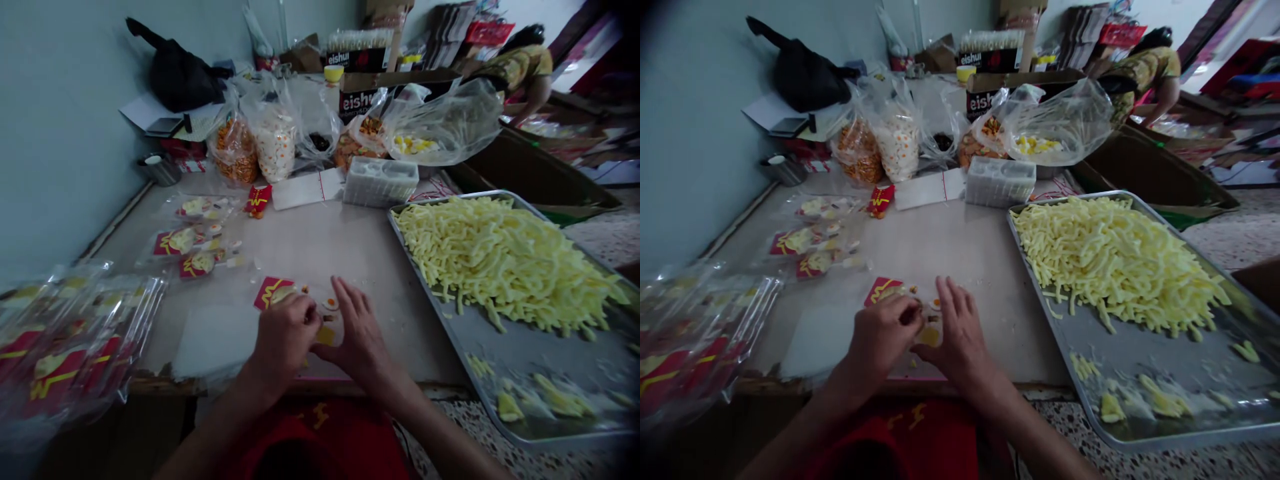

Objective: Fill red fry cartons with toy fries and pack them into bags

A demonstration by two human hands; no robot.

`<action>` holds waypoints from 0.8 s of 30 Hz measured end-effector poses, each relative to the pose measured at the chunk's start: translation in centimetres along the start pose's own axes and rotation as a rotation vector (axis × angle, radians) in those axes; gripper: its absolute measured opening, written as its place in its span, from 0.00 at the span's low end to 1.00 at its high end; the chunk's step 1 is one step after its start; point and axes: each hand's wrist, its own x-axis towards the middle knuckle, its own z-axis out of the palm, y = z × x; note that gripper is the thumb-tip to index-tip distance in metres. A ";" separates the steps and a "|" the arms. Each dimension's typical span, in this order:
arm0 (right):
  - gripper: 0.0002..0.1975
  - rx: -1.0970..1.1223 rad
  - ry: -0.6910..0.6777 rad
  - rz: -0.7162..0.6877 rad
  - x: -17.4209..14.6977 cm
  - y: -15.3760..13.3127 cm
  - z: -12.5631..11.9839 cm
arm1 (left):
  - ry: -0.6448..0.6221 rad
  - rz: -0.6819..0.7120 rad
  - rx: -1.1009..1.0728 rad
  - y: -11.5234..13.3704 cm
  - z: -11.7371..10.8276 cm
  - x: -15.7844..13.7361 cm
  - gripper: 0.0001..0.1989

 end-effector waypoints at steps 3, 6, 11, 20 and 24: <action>0.43 0.462 -0.080 0.354 0.0 1.0 -0.4 | 0.056 -0.107 -0.057 -1.7 -0.6 0.7 0.05; 0.24 0.980 -0.285 0.631 0.0 1.3 -0.1 | 0.083 -0.141 -0.111 -3.0 -0.4 1.0 0.04; 0.19 1.169 -0.146 0.747 1.0 -0.1 2.2 | 0.207 -0.034 -0.115 -1.4 1.3 0.0 0.06; 0.13 1.197 -0.434 0.564 4.1 0.4 3.5 | 0.140 0.193 -0.230 -4.5 -2.6 -1.2 0.32; 0.14 1.274 -0.494 0.422 10.3 -2.1 5.2 | -0.091 0.308 0.085 -10.0 -7.4 3.1 0.58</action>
